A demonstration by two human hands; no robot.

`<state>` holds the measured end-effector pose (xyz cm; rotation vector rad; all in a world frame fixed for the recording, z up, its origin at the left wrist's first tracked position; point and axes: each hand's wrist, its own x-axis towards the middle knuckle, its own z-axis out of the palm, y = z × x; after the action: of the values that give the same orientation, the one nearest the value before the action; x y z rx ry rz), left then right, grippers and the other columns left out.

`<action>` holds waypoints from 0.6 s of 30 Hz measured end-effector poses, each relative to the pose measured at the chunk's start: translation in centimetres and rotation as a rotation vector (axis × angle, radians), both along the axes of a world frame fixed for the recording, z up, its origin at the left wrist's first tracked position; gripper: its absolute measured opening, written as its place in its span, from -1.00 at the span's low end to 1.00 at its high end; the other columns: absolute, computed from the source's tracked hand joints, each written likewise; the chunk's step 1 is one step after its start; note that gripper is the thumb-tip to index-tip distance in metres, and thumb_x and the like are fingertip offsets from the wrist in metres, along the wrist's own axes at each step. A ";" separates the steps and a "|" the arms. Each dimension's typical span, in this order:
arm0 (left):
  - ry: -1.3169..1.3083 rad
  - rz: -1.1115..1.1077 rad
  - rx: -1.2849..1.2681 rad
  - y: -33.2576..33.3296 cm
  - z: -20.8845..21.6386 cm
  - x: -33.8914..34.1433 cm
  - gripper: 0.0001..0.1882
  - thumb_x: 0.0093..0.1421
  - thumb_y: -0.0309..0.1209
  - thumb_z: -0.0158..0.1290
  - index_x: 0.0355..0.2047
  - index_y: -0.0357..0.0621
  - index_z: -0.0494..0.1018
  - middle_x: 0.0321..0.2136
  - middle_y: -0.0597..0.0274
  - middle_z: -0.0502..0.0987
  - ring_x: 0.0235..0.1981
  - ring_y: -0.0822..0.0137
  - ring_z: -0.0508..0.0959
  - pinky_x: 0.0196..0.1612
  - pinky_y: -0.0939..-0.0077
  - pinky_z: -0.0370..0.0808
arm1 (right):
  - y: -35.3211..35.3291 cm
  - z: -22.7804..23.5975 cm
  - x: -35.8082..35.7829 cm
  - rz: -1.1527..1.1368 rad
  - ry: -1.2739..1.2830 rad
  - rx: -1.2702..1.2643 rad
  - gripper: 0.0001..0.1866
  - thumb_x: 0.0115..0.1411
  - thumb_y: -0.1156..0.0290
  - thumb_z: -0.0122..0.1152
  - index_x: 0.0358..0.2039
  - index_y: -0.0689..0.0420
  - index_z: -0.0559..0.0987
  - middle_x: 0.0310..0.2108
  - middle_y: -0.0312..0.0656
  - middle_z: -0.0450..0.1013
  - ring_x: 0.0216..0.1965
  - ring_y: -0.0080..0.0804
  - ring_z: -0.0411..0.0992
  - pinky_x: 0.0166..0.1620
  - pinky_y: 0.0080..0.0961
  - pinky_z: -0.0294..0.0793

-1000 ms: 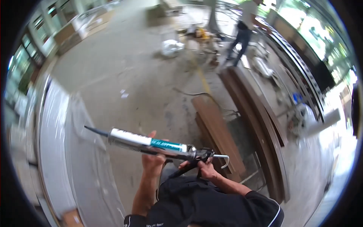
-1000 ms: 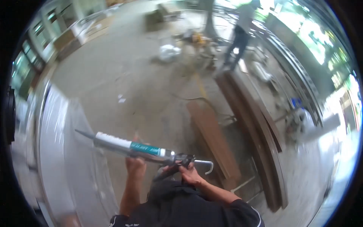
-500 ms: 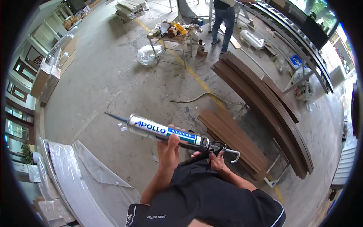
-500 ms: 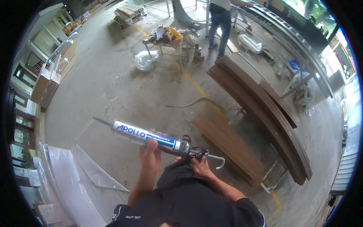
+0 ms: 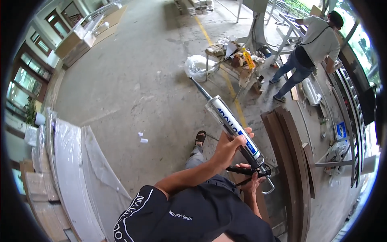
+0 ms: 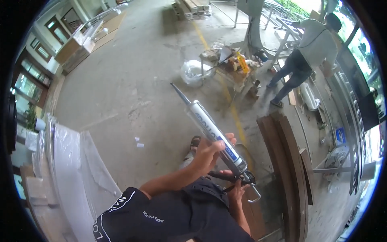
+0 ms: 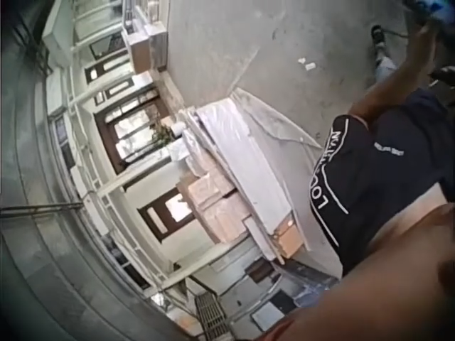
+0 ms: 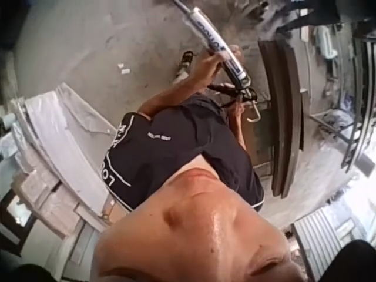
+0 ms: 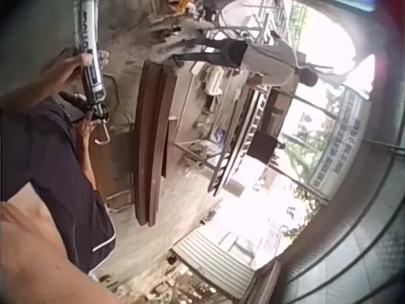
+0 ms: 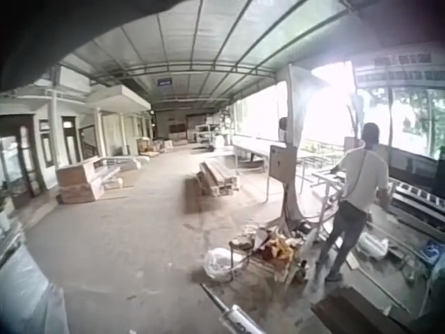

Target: Applying sealant to wood panels and wiping them down in a manufacturing setting.

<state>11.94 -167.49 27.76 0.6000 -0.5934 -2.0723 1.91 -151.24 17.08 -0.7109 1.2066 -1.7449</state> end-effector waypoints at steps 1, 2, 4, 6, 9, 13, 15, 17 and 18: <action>-0.011 -0.025 -0.001 -2.1 -0.3 -0.9 -0.57 0.21 -0.48 0.08 0.06 -0.43 0.33 -0.04 -0.02 0.53 0.02 0.18 0.56 0.05 0.32 0.55 | -1.9 0.6 -0.2 -0.073 0.004 0.055 -0.29 0.44 -0.11 -0.20 -0.06 0.45 0.46 -0.17 0.13 0.57 -0.13 -0.04 0.58 0.06 -0.19 0.51; -0.058 -0.083 -0.022 -4.4 -1.0 -1.7 -0.55 0.21 -0.45 0.10 0.07 -0.42 0.33 -0.03 -0.01 0.52 0.04 0.20 0.56 0.01 0.32 0.57 | -4.0 1.1 -0.5 -0.114 0.001 0.046 -0.44 0.47 0.10 -0.21 -0.12 0.46 0.47 -0.17 0.11 0.58 -0.13 -0.05 0.58 0.04 -0.21 0.52; -0.069 -0.156 0.046 -8.4 -1.6 -3.2 -0.55 0.22 -0.43 0.11 0.07 -0.42 0.34 -0.03 -0.01 0.52 0.03 0.21 0.56 -0.01 0.33 0.58 | -7.4 0.9 -1.0 -0.211 0.084 0.110 -0.53 0.41 0.21 -0.18 -0.15 0.44 0.49 -0.20 0.12 0.58 -0.15 -0.09 0.58 0.01 -0.23 0.52; -0.098 -0.205 0.154 -12.1 -1.1 -4.4 -0.55 0.24 -0.39 0.13 0.06 -0.44 0.36 -0.08 0.00 0.53 -0.01 0.20 0.58 -0.02 0.32 0.60 | -8.8 -0.7 -1.5 -0.326 0.163 0.185 -0.62 0.35 0.32 -0.14 -0.17 0.42 0.51 -0.22 0.12 0.58 -0.17 -0.14 0.58 -0.01 -0.25 0.51; -0.123 -0.371 0.235 -18.1 -1.8 -5.7 -0.56 0.26 -0.38 0.13 0.06 -0.41 0.34 -0.06 -0.06 0.51 0.00 0.12 0.57 0.03 0.23 0.59 | -13.5 1.2 -3.3 -0.456 0.850 0.158 -0.72 -0.01 0.53 0.15 -0.23 0.28 0.59 -0.41 -0.08 0.56 -0.47 -0.21 0.54 -0.36 -0.37 0.51; -0.200 -0.517 0.168 -22.5 -0.8 -9.8 -0.49 0.29 -0.31 0.14 0.09 -0.39 0.23 -0.03 -0.09 0.49 0.02 0.04 0.56 0.08 0.16 0.56 | -17.4 4.4 -6.2 -0.439 0.900 0.182 -0.85 -0.03 0.53 0.23 -0.38 0.25 0.56 -0.52 -0.07 0.46 -0.51 -0.09 0.48 -0.37 -0.36 0.50; -0.249 -0.594 0.183 -24.2 -1.4 -12.5 -0.49 0.29 -0.28 0.16 0.08 -0.34 0.23 -0.07 -0.02 0.53 -0.03 0.13 0.59 0.00 0.23 0.60 | -19.2 5.6 -8.6 -0.473 1.014 0.073 -0.74 -0.06 0.55 0.20 -0.28 0.25 0.59 -0.41 -0.03 0.55 -0.39 -0.07 0.58 -0.29 -0.34 0.55; -0.300 -0.685 0.190 -25.8 -2.1 -15.4 -0.46 0.28 -0.20 0.19 0.06 -0.28 0.24 -0.09 0.07 0.56 -0.08 0.22 0.63 -0.07 0.30 0.63 | -19.9 5.6 -11.1 -0.443 1.034 0.123 -0.66 -0.03 0.56 0.18 -0.16 0.26 0.60 -0.26 0.06 0.59 -0.27 -0.05 0.62 -0.18 -0.31 0.61; -0.313 -0.729 0.194 -26.7 -2.5 -17.2 -0.46 0.28 -0.20 0.19 0.06 -0.28 0.24 -0.09 0.07 0.56 -0.08 0.22 0.63 -0.07 0.30 0.63 | -20.3 5.2 -12.1 -0.473 1.029 0.150 -0.65 -0.03 0.57 0.17 -0.16 0.26 0.60 -0.26 0.06 0.59 -0.27 -0.05 0.62 -0.19 -0.30 0.61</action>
<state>-5.22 -194.21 25.23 0.9304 -0.8926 -2.7620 -10.21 -171.55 22.33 -1.3953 2.3162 -1.6221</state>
